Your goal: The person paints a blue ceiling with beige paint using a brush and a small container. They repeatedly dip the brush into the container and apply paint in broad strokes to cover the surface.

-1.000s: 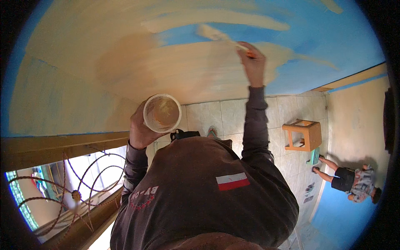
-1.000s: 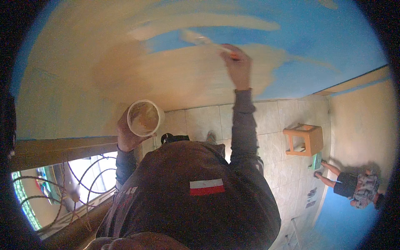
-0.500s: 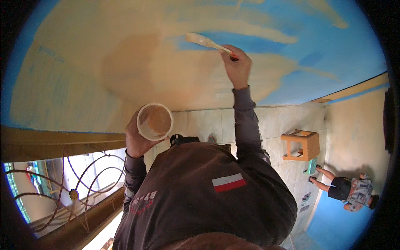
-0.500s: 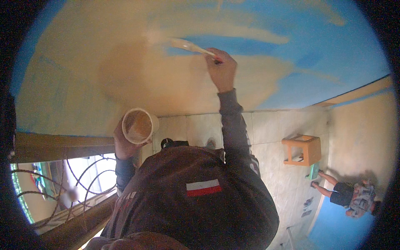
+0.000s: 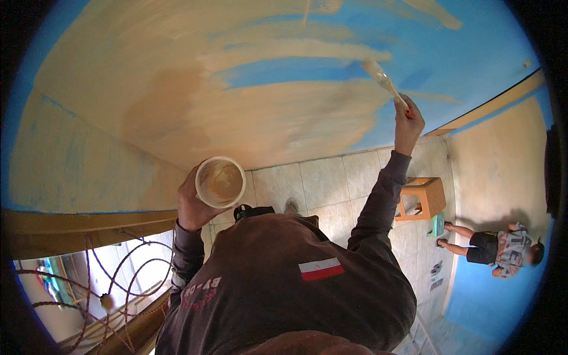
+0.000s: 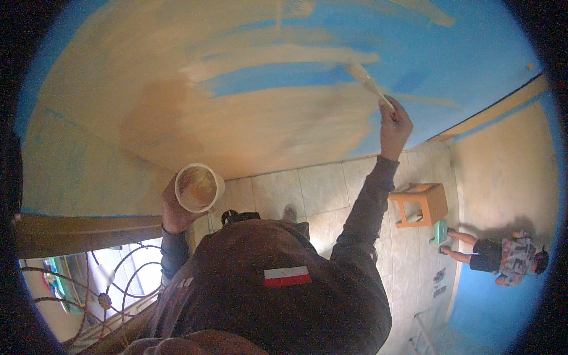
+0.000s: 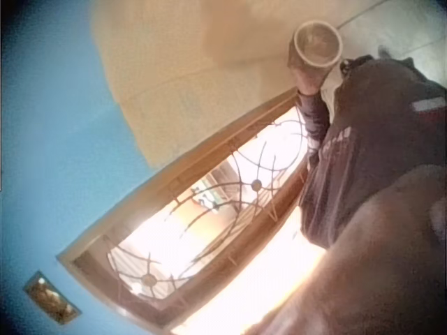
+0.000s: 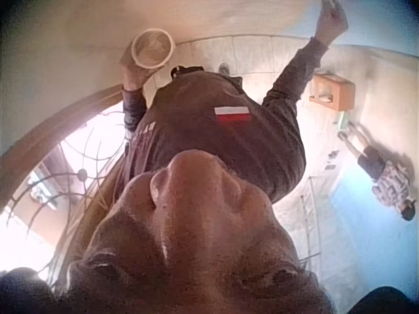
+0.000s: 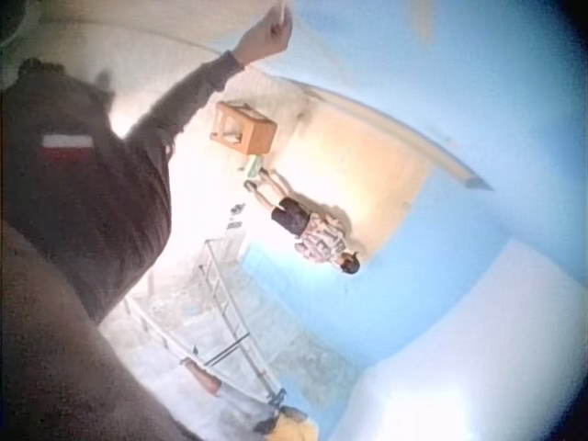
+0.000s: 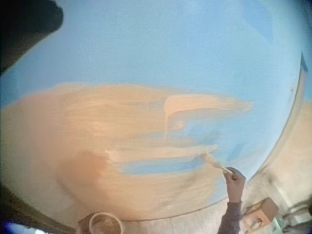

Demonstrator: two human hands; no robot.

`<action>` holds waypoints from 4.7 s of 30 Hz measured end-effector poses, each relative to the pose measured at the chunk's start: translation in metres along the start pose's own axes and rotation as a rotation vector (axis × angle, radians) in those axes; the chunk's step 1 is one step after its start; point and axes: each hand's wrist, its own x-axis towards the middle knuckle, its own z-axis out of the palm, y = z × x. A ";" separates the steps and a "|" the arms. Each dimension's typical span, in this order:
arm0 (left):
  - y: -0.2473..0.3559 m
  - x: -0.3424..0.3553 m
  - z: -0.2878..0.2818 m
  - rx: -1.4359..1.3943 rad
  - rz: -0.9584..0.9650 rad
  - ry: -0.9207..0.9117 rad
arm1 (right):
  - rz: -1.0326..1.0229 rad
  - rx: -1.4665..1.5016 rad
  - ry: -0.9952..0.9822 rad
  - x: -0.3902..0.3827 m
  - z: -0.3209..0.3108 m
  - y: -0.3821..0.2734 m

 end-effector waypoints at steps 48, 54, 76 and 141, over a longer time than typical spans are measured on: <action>0.032 0.030 0.045 -0.055 0.051 -0.033 | -0.121 0.233 0.026 0.226 -0.128 -0.008; 0.037 0.038 0.044 -0.003 0.114 -0.017 | -0.419 0.229 -0.294 0.159 0.012 -0.107; 0.013 0.031 0.034 -0.146 0.027 -0.002 | -0.146 -0.115 0.003 0.248 -0.126 -0.043; 0.001 0.005 -0.002 -0.116 -0.015 -0.020 | -0.116 0.185 0.028 0.089 -0.041 -0.014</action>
